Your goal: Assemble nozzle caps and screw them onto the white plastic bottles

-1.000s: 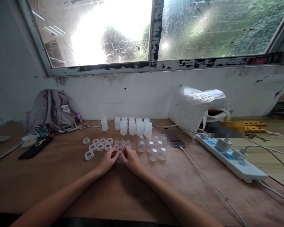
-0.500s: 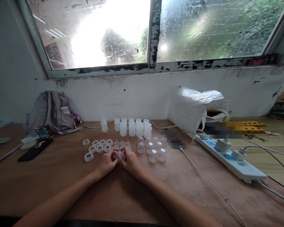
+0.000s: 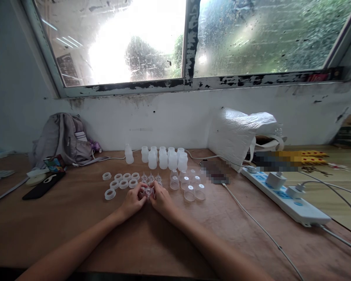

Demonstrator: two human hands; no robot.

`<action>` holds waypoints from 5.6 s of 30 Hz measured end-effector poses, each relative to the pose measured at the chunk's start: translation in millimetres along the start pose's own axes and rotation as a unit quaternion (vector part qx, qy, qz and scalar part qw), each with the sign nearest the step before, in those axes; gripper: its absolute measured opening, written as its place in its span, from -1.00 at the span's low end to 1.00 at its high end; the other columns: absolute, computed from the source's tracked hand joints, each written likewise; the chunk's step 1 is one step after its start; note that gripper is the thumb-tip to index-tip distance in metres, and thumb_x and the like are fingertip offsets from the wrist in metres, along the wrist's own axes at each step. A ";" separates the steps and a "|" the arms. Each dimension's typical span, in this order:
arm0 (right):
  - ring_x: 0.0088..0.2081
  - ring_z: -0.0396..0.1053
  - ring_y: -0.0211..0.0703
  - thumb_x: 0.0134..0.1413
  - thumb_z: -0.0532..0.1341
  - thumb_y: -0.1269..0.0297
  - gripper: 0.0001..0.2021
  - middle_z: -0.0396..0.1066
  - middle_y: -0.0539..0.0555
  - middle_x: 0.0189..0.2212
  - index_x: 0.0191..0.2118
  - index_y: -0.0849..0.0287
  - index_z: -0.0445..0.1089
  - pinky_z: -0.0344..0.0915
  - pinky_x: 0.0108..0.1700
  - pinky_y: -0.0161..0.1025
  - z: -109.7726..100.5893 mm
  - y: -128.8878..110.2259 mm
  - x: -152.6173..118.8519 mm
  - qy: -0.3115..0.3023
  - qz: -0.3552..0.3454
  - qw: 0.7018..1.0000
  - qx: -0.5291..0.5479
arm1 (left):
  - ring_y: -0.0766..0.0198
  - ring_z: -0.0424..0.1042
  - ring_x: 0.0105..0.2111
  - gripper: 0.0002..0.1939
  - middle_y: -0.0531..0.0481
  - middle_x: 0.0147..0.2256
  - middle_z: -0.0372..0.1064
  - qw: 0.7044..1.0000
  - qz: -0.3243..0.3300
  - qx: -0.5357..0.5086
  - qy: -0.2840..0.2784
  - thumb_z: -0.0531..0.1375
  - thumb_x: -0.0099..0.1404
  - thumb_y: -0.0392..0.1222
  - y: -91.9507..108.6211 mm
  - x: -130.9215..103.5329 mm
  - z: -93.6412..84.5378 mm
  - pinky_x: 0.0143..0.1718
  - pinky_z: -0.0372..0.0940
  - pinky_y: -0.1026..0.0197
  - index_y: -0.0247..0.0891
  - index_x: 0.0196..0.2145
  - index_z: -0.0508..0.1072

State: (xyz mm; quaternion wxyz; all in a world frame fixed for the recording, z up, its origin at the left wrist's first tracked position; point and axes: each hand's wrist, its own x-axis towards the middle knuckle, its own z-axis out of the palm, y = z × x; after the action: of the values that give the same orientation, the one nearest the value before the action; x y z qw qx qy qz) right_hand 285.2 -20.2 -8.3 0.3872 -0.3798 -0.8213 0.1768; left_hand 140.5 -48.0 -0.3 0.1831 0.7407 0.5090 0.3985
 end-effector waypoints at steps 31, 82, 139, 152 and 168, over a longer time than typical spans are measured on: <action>-0.54 0.20 -0.31 -0.11 0.04 0.46 -0.87 0.26 -0.03 -0.56 -0.34 0.17 0.20 0.13 -0.46 -0.38 -6.8 -3.3 -1.2 -0.023 -0.015 1.000 0.016 | 0.35 0.26 -0.54 -0.84 0.07 -0.51 0.28 0.999 0.003 0.036 0.015 0.05 0.10 -0.19 0.5 -3.8 1.8 -0.45 0.13 0.30 -0.21 -0.31 0.26; -0.64 0.11 -0.36 0.01 0.03 0.16 -0.70 0.22 -0.05 -0.71 -0.62 0.21 0.17 0.00 -0.58 -0.41 -20.2 22.2 9.7 -0.014 0.037 0.998 0.042 | 0.12 0.35 -0.24 -0.59 -0.14 -0.24 0.36 0.935 -0.102 0.339 -0.014 -0.11 0.24 -0.10 -37.2 170.8 -52.4 -0.28 0.17 0.18 -0.17 0.05 0.05; -0.67 0.13 -0.35 0.09 -0.09 0.09 -0.75 0.09 -0.10 -0.70 -0.42 0.16 0.12 0.11 -0.62 -0.40 -44.6 -9.4 6.8 0.233 0.113 0.951 0.170 | 0.25 0.31 -0.35 -0.60 -0.02 -0.32 0.28 0.996 0.078 -0.032 -0.020 0.15 0.02 -0.11 11.6 14.6 13.2 -0.30 0.24 0.19 -0.23 -0.19 0.12; -0.46 0.21 -0.30 0.00 0.06 0.21 -0.82 0.19 0.07 -0.35 -0.26 0.16 0.21 0.25 -0.40 -0.32 -37.3 -27.5 -0.7 0.146 -0.017 0.987 0.059 | 0.17 0.33 -0.32 -0.43 -0.04 -0.27 0.28 0.997 0.070 -0.009 -0.009 0.20 -0.10 -0.16 4.4 12.1 24.6 -0.35 0.27 0.15 -0.19 -0.11 0.08; -0.34 0.28 -0.22 0.04 0.02 0.19 -0.80 0.33 0.06 -0.35 -0.31 0.17 0.29 0.23 -0.32 -0.30 -55.4 -28.1 7.2 0.039 -0.020 0.991 0.124 | 0.15 0.30 -0.23 -0.40 -0.06 -0.19 0.23 0.996 0.090 0.005 -0.014 0.20 -0.08 -0.18 5.0 11.3 27.5 -0.24 0.27 0.11 -0.18 -0.08 0.06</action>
State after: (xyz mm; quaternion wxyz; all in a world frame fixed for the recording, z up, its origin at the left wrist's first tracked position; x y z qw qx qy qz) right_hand 311.3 -33.2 47.0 0.4661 -0.3191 -0.7849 0.2545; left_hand 166.7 -36.2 -9.3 0.1501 0.7901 0.4390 0.4007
